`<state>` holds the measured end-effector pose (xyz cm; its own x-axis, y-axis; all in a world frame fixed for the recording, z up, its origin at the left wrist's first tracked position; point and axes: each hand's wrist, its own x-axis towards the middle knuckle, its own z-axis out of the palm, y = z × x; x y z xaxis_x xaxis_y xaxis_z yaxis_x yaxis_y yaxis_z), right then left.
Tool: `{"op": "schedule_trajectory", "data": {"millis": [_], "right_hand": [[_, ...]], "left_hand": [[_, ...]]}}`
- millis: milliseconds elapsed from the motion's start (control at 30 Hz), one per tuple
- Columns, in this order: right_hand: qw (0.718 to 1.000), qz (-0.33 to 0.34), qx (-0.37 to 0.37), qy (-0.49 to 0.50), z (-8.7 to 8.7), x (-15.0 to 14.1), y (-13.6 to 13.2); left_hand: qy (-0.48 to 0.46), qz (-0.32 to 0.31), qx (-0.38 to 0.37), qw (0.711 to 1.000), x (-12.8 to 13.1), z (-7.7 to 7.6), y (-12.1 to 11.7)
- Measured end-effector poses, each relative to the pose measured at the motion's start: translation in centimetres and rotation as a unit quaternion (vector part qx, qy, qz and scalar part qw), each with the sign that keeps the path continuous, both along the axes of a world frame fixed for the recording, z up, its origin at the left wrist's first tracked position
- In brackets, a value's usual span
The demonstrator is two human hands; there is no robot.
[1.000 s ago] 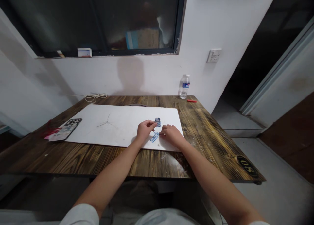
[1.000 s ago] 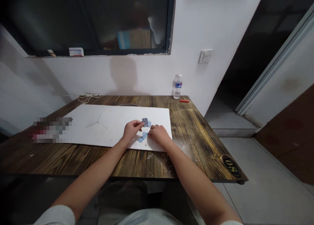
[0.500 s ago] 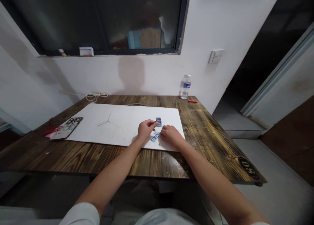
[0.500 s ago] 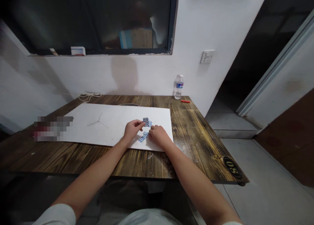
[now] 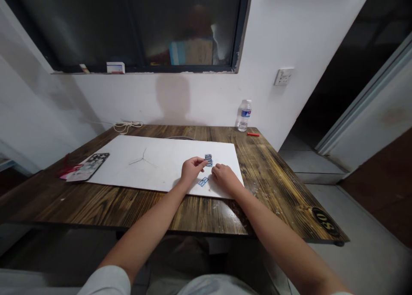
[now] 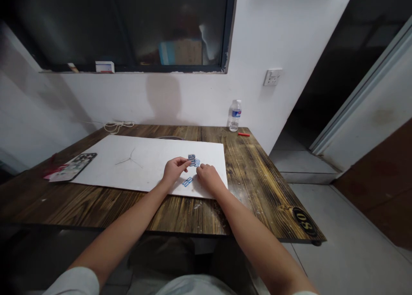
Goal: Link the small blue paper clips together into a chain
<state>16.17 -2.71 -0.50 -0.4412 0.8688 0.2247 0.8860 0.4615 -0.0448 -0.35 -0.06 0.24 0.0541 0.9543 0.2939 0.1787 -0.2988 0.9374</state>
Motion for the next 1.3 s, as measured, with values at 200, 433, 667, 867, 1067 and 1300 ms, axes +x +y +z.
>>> {"op": "schedule_trajectory", "data": {"millis": [200,433,667,867,1067,1300], "right_hand": [[0.996,0.008,-0.008,0.089,-0.2,0.4,-0.2],[0.967,0.033,-0.055,0.246,-0.7,0.6,0.2],[0.88,0.022,-0.101,0.463,-1.3,1.1,0.9],[0.811,0.015,-0.128,0.571,-1.2,1.3,1.3],[0.778,0.012,-0.093,0.621,-1.4,1.4,1.8],[0.737,0.035,-0.081,0.67,-1.0,1.4,1.8]], "left_hand": [[-0.005,-0.002,0.002,1.0,-0.1,-0.1,0.1],[-0.004,0.001,0.0,1.0,-0.1,0.1,0.0],[-0.024,0.016,-0.012,1.0,0.1,0.6,-0.3],[-0.03,0.017,-0.013,0.999,0.1,0.8,-0.4],[-0.029,0.013,-0.014,0.999,0.1,0.7,-0.4],[-0.031,0.009,-0.023,0.999,0.2,0.4,-0.3]]}}
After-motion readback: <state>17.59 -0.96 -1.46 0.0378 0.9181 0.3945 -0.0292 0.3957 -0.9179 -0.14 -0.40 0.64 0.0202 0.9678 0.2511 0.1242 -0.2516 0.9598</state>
